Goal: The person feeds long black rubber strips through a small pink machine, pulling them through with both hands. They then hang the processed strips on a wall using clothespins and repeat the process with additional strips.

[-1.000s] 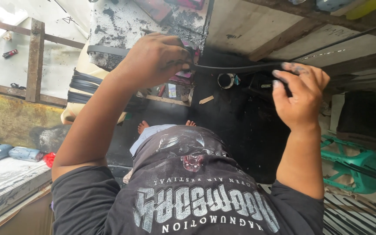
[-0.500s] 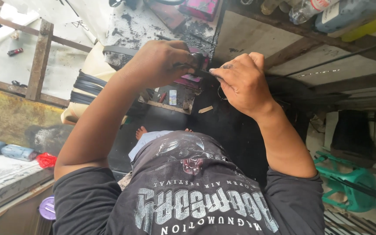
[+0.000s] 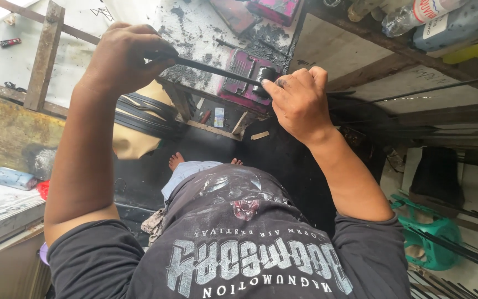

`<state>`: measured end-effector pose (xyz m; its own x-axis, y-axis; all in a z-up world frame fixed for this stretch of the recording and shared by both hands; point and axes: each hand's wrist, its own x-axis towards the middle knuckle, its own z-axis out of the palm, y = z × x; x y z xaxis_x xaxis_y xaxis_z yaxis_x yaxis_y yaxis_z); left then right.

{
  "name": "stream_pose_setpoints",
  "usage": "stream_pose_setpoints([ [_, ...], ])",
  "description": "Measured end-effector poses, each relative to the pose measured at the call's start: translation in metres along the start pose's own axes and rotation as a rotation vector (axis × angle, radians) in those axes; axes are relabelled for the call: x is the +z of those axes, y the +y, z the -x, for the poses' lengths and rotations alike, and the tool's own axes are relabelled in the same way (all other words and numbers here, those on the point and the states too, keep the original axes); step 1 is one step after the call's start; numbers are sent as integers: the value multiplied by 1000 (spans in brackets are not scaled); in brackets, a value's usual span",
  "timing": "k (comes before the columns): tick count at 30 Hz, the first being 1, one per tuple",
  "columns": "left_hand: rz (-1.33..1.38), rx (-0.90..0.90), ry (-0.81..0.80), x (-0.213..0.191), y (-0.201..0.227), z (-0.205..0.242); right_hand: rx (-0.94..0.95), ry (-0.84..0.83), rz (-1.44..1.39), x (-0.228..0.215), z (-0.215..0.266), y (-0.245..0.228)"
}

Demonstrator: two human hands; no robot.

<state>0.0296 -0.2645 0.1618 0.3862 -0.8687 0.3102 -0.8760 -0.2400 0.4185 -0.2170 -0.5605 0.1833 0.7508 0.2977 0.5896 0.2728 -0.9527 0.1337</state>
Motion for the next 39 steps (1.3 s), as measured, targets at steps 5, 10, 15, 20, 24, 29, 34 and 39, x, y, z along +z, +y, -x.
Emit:
stream_pose_setpoints([
  [5,-195,121,181,14,-8,6,-9,-1,16,4,-2,-3],
  [10,-328,159,219,20,2,1,17,0,13,-2,2,-3],
  [15,-416,198,214,26,19,-11,54,-16,26,-13,21,3],
  [20,-457,213,154,35,34,-22,96,-19,25,-25,39,7],
  [24,-460,211,90,47,42,-30,135,-25,51,-35,54,10],
  [29,-461,219,10,55,62,-44,175,-22,78,-50,71,12],
  [34,-313,349,114,64,78,-56,226,-29,151,-64,90,14],
  [39,-250,383,93,76,92,-66,276,-47,168,-75,109,18],
])
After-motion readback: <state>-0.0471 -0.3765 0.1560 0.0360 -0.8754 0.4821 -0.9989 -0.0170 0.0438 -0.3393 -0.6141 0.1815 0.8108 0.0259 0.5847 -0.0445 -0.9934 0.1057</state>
